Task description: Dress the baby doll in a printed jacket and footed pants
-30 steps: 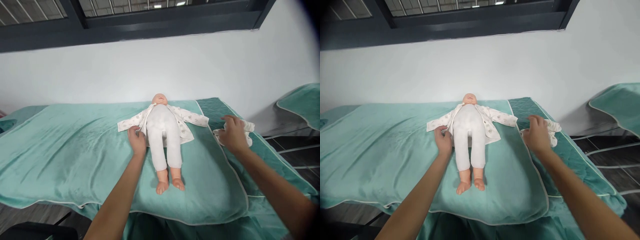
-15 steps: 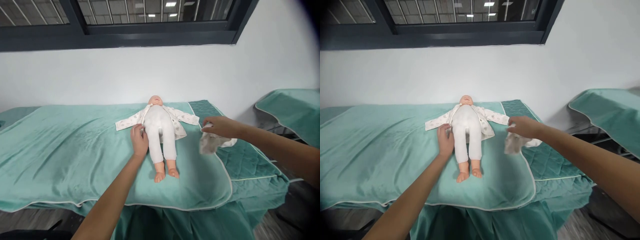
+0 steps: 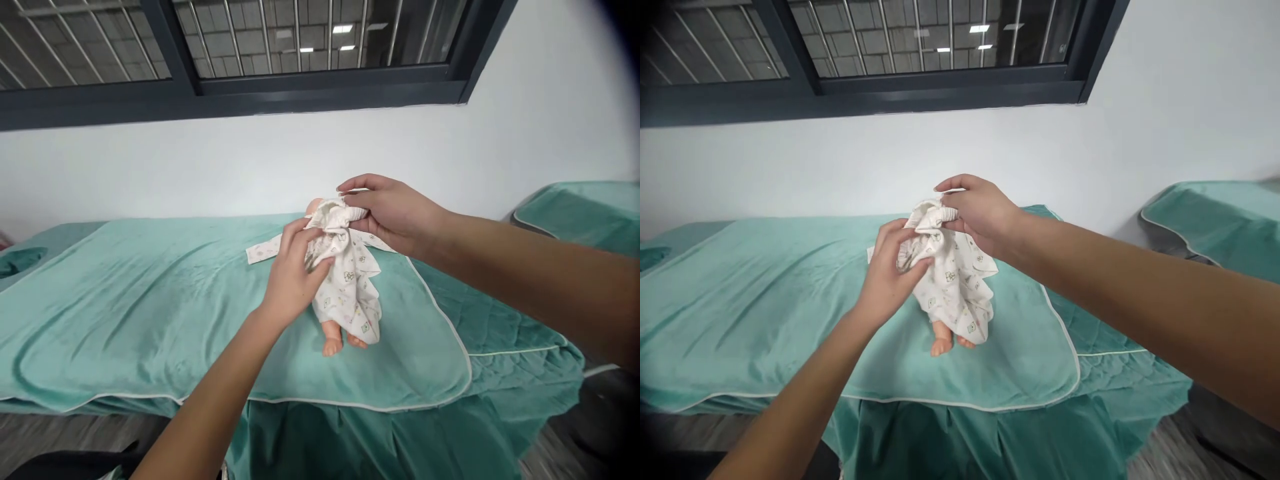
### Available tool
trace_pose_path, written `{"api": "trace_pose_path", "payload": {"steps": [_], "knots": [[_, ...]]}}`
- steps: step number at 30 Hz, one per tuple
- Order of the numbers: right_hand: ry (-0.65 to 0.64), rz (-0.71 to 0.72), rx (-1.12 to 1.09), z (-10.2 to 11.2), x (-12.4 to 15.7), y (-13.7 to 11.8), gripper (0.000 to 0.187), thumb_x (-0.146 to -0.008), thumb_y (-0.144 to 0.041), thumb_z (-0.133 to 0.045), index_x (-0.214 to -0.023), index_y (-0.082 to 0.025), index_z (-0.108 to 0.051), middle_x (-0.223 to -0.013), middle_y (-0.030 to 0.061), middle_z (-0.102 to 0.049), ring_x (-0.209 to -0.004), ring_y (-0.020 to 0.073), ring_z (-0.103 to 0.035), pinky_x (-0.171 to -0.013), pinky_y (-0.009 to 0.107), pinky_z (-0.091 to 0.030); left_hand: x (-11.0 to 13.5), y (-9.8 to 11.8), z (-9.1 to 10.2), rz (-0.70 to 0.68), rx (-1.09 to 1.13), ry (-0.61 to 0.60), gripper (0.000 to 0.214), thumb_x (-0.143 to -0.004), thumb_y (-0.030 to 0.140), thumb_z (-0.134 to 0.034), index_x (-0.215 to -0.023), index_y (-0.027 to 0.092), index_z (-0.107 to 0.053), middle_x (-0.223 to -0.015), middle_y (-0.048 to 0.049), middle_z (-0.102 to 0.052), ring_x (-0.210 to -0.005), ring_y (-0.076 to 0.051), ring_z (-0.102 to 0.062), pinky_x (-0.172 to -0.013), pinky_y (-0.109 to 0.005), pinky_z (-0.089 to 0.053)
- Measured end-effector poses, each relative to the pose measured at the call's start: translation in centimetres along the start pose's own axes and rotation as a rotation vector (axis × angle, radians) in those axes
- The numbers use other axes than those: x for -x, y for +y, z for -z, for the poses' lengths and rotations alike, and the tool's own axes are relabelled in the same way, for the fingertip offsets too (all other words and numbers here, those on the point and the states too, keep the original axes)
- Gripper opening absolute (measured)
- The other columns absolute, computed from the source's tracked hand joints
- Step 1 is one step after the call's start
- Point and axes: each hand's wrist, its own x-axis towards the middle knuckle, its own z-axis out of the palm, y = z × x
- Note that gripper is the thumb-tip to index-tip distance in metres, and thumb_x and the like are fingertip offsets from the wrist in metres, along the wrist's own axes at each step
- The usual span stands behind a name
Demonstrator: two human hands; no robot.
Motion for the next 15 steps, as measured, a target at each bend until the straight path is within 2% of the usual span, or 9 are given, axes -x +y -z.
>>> {"api": "trace_pose_path", "payload": {"steps": [3, 6, 9, 12, 15], "knots": [[0.021, 0.038, 0.031, -0.3, 0.7, -0.4, 0.008, -0.080, -0.018, -0.068, -0.086, -0.021, -0.065, -0.097, 0.0044, -0.065, -0.087, 0.0171, -0.065, -0.077, 0.033, -0.060, -0.4, -0.9, 0.6, 0.090, -0.008, -0.075, 0.008, -0.090, 0.019, -0.057, -0.097, 0.022, -0.061, -0.115, -0.0033, -0.060, -0.103, -0.017, -0.058, -0.088, -0.030, -0.047], [-0.042, 0.062, 0.148, -0.3, 1.4, -0.5, 0.006, -0.084, -0.025, -0.065, -0.088, -0.020, -0.066, -0.101, 0.0048, -0.066, -0.086, 0.0165, -0.064, -0.076, 0.032, -0.059, -0.9, -1.0, 1.1, 0.143, 0.026, -0.048, 0.005, -0.090, 0.018, -0.056, -0.092, 0.022, -0.059, -0.111, -0.0021, -0.061, -0.096, -0.015, -0.058, -0.083, -0.028, -0.046], [-0.153, 0.239, 0.399, -0.1, 1.8, -0.1, 0.018, -0.086, -0.036, -0.067, -0.095, -0.022, -0.068, -0.117, 0.0059, -0.061, -0.101, 0.0197, -0.062, -0.085, 0.035, -0.057, -1.5, -0.5, 1.7, 0.146, 0.083, 0.006, 0.004, -0.093, 0.022, -0.053, -0.093, 0.022, -0.058, -0.114, -0.0031, -0.062, -0.101, -0.016, -0.058, -0.087, -0.030, -0.046], [-0.236, 0.433, 0.692, 0.1, 2.0, 0.2, 0.026, -0.083, -0.040, -0.071, -0.102, -0.023, -0.068, -0.127, 0.0062, -0.056, -0.114, 0.0224, -0.057, -0.099, 0.040, -0.051, -2.2, 0.2, 2.2, 0.092, 0.078, 0.088, 0.005, -0.094, 0.024, -0.052, -0.093, 0.022, -0.057, -0.124, -0.0051, -0.059, -0.118, -0.019, -0.055, -0.099, -0.034, -0.044], [-0.205, 0.488, 0.807, 0.5, 2.9, -1.2, 0.029, -0.087, -0.043, -0.067, -0.109, -0.024, -0.067, -0.130, 0.0074, -0.057, -0.118, 0.0245, -0.057, -0.104, 0.044, -0.046, -2.3, 0.6, 2.4, 0.088, 0.041, 0.173, 0.004, -0.094, 0.025, -0.054, -0.093, 0.022, -0.058, -0.133, -0.0063, -0.056, -0.130, -0.021, -0.050, -0.106, -0.037, -0.040]]}}
